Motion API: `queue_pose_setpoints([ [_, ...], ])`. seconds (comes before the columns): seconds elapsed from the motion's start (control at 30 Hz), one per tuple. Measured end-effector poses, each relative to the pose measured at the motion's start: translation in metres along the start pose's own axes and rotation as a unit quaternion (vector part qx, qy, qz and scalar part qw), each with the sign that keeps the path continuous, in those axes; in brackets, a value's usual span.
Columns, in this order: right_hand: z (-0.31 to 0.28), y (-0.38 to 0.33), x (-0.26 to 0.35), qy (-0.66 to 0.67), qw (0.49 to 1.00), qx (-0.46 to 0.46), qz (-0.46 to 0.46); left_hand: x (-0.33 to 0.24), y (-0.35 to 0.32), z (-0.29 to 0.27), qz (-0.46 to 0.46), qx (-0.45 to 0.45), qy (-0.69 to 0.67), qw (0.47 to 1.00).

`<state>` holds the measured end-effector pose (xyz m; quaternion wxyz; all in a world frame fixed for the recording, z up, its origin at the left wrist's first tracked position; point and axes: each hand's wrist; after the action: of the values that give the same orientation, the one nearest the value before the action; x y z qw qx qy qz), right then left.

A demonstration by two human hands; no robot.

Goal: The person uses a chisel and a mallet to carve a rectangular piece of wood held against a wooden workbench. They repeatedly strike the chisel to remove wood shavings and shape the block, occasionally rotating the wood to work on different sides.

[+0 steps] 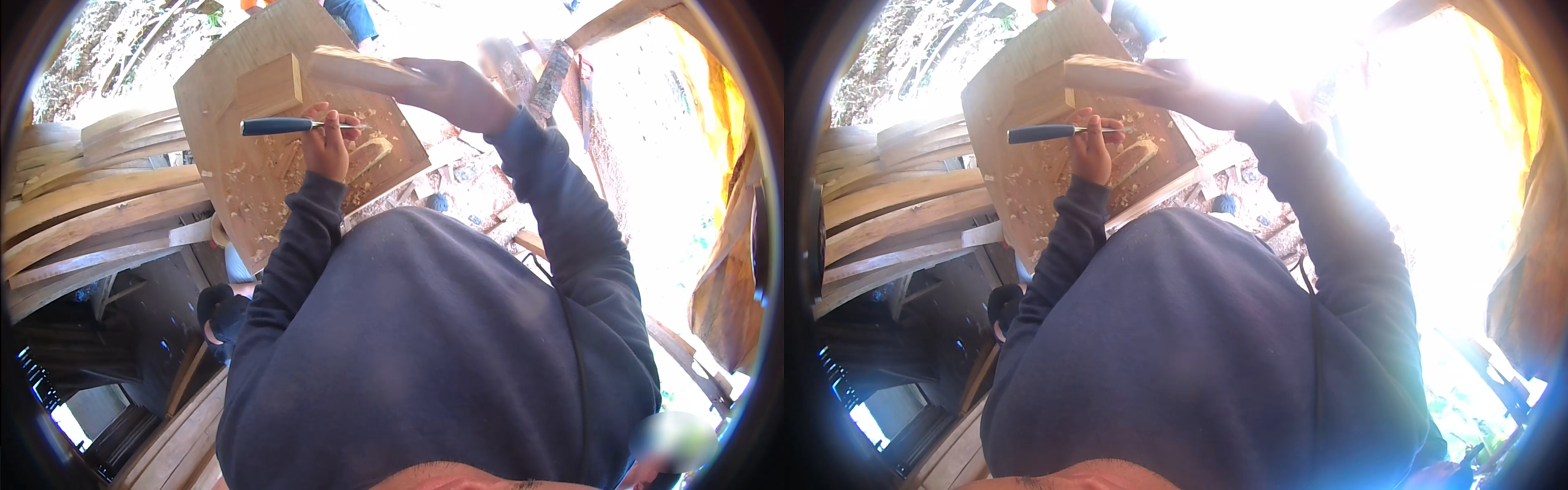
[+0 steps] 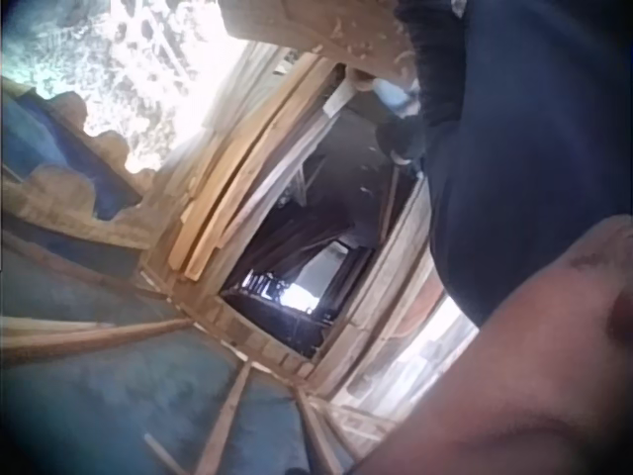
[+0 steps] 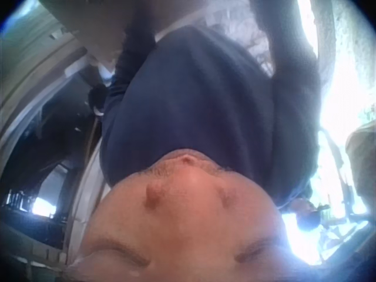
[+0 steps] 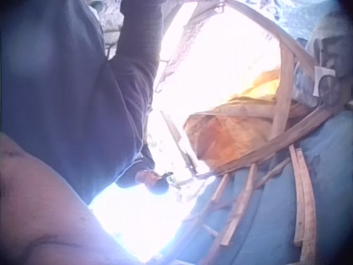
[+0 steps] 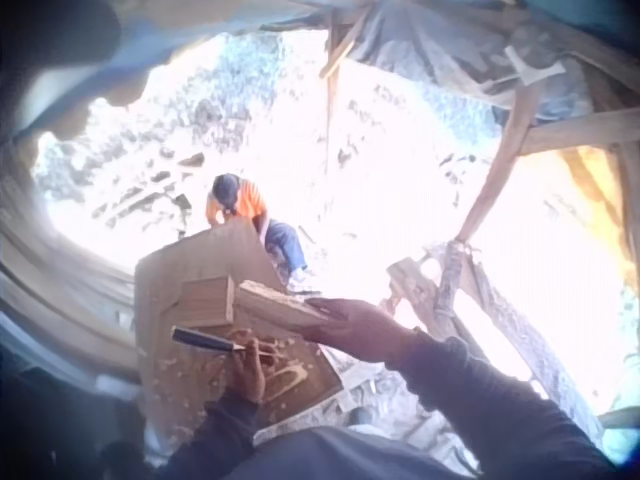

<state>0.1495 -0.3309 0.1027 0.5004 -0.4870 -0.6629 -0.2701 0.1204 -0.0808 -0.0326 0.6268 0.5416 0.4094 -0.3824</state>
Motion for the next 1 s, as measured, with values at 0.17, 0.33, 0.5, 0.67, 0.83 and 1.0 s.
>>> queue_pose_setpoints([
  [0.17, 0.009, -0.012, -0.097, 0.109, 0.955, 0.043, 0.273, -0.005, 0.001, 0.006, -0.005, 0.02, -0.008, 1.0],
  [0.33, 0.013, -0.033, -0.128, 0.263, 0.903, -0.03, 0.339, -0.019, 0.018, 0.01, -0.031, 0.06, -0.012, 0.998],
  [0.5, -0.004, -0.052, -0.164, 0.308, 0.874, -0.071, 0.369, -0.004, 0.016, 0.012, -0.042, 0.038, -0.032, 0.998],
  [0.67, -0.028, -0.076, -0.17, 0.303, 0.874, -0.12, 0.36, -0.004, 0.011, 0.009, -0.041, 0.049, -0.025, 0.998],
  [0.83, -0.043, -0.08, -0.165, 0.231, 0.898, -0.141, 0.348, -0.002, 0.013, 0.009, -0.077, 0.084, -0.027, 0.993],
  [1.0, -0.053, -0.044, -0.1, -0.053, 0.978, -0.115, 0.163, 0.0, 0.014, 0.015, -0.093, 0.069, -0.056, 0.992],
])
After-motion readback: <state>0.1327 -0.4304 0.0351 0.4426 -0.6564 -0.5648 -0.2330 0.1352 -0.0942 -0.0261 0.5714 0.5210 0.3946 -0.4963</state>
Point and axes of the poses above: each hand's wrist, its own y-axis towards the middle knuckle, its own z-axis out of the palm, x = y × z, and after that the axes turned 15 degrees about z, right-handed
